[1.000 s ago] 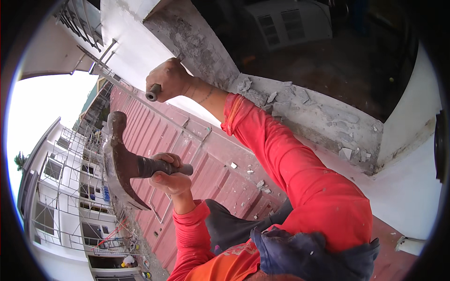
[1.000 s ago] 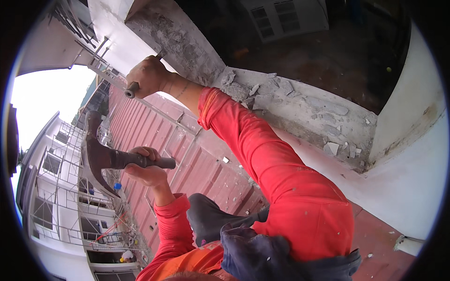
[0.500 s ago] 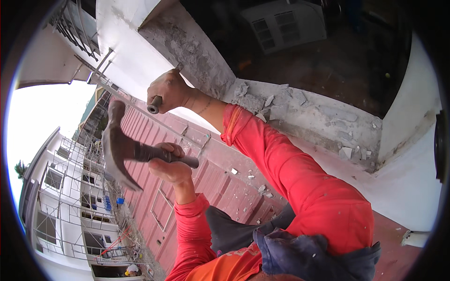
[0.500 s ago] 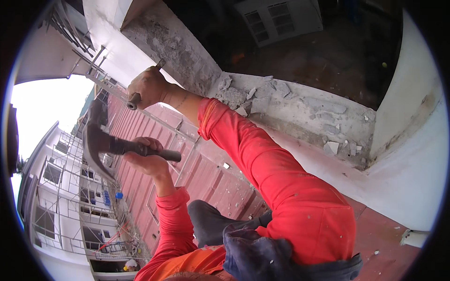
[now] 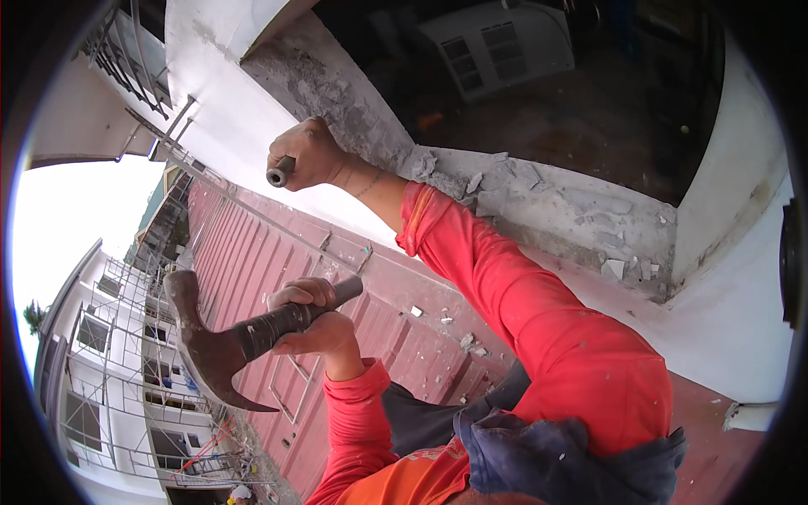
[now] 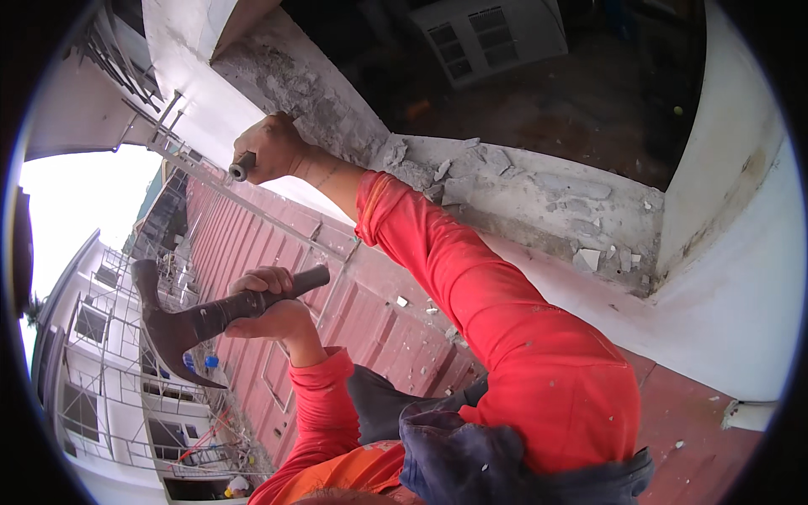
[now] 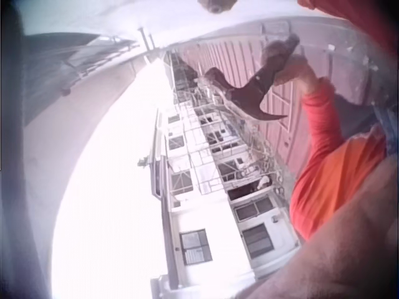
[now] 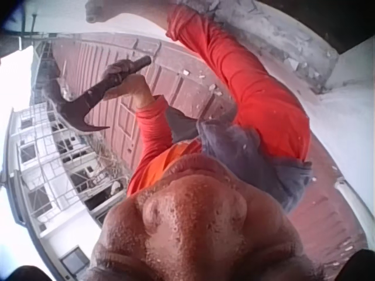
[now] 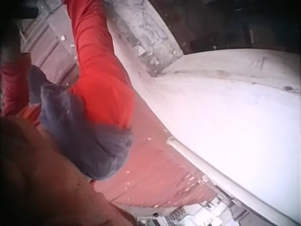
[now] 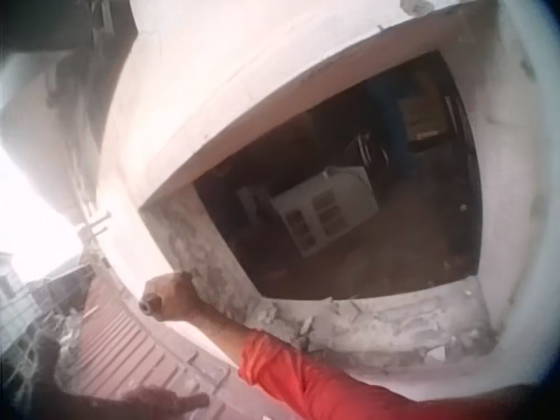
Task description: The person uses a hammer and chisel to break away concrete from a wall opening, first working from the outside on a red corrugated roof and then moving inside the room to continue chipping away the wall from the interior.
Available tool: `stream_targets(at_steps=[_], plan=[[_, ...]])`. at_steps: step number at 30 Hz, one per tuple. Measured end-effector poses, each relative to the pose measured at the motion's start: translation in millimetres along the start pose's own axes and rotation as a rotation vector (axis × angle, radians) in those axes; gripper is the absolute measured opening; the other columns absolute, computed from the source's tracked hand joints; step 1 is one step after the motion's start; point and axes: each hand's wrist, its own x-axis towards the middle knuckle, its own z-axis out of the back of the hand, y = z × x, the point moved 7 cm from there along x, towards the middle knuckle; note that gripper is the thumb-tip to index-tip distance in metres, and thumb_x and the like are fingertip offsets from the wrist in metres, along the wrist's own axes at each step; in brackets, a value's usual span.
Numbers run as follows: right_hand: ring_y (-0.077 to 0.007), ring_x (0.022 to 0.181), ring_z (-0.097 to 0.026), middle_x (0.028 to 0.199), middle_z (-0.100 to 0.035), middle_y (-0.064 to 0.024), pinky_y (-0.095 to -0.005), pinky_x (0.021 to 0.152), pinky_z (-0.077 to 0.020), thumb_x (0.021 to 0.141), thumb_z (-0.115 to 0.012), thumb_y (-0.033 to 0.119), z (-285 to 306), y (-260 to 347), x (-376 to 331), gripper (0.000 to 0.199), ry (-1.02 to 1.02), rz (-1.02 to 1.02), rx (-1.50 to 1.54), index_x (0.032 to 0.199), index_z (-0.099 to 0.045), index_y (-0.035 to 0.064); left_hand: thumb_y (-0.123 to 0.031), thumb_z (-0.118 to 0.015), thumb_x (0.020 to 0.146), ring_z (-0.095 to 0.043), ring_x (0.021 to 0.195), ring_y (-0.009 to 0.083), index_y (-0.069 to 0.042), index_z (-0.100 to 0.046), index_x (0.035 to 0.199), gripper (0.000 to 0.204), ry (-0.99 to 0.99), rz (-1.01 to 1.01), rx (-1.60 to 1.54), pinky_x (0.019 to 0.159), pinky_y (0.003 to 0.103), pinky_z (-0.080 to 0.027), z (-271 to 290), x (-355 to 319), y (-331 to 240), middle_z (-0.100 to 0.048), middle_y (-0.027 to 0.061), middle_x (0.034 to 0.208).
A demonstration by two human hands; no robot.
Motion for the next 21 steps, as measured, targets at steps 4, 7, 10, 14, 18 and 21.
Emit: stream_targets(at_steps=[4,7,10,14,18,21], plan=[[-0.0266,0.058,-0.068,0.062,-0.067,-0.0044,-0.0358,0.054,-0.0524,0.066,-0.073,0.023,7,-18,4,0.008,-0.001,-0.084,-0.114,0.062,-0.069,0.017,-0.083,-0.036,0.094,-0.048,0.051,0.0149,-0.002,-0.051,0.074,0.084,-0.005,0.456,0.463,0.05,0.027,-0.038,-7,-9,46,-0.047,0.0058,0.058],[-0.0273,0.047,-0.056,0.055,-0.055,-0.0084,-0.0361,0.047,-0.0438,0.072,-0.071,0.01,25,-7,5,0.024,0.025,-0.006,-0.085,0.056,-0.053,0.0113,-0.084,-0.042,0.091,-0.046,0.049,0.016,-0.004,-0.051,0.081,0.081,-0.07,0.384,0.313,0.047,0.029,-0.039,23,-25,42,-0.046,0.0057,0.06],[-0.026,0.045,-0.053,0.052,-0.051,-0.0084,-0.036,0.045,-0.0413,0.074,-0.07,0.009,20,30,13,0.032,0.072,0.069,0.002,0.054,-0.046,0.0105,-0.087,-0.046,0.087,-0.048,0.051,0.016,-0.004,-0.051,0.082,0.083,-0.1,0.262,0.267,0.047,0.028,-0.039,45,-32,2,-0.048,0.0059,0.063],[-0.024,0.042,-0.054,0.05,-0.054,-0.0055,-0.0359,0.045,-0.0439,0.078,-0.069,0.019,-7,46,31,0.034,0.255,0.169,-0.113,0.051,-0.05,0.0133,-0.084,-0.047,0.089,-0.048,0.049,0.0139,-0.002,-0.053,0.079,0.083,-0.046,0.276,0.38,0.045,0.025,-0.035,72,-43,-28,-0.05,0.0059,0.063],[-0.0234,0.04,-0.051,0.048,-0.054,-0.0049,-0.0361,0.043,-0.0431,0.078,-0.07,0.021,-31,46,66,0.035,0.206,0.278,-0.104,0.05,-0.05,0.0133,-0.085,-0.047,0.087,-0.048,0.051,0.0144,0.0,-0.055,0.081,0.086,-0.012,0.298,0.468,0.045,0.026,-0.033,102,-51,-36,-0.052,0.0066,0.066],[-0.0249,0.039,-0.04,0.046,-0.04,-0.0067,-0.0373,0.041,-0.0356,0.08,-0.068,0.014,-40,33,88,0.042,0.072,0.289,-0.068,0.052,-0.038,0.0112,-0.085,-0.045,0.089,-0.049,0.052,0.0149,0.0,-0.054,0.081,0.085,0.006,0.339,0.433,0.046,0.027,-0.035,100,-40,-30,-0.051,0.0066,0.066]])
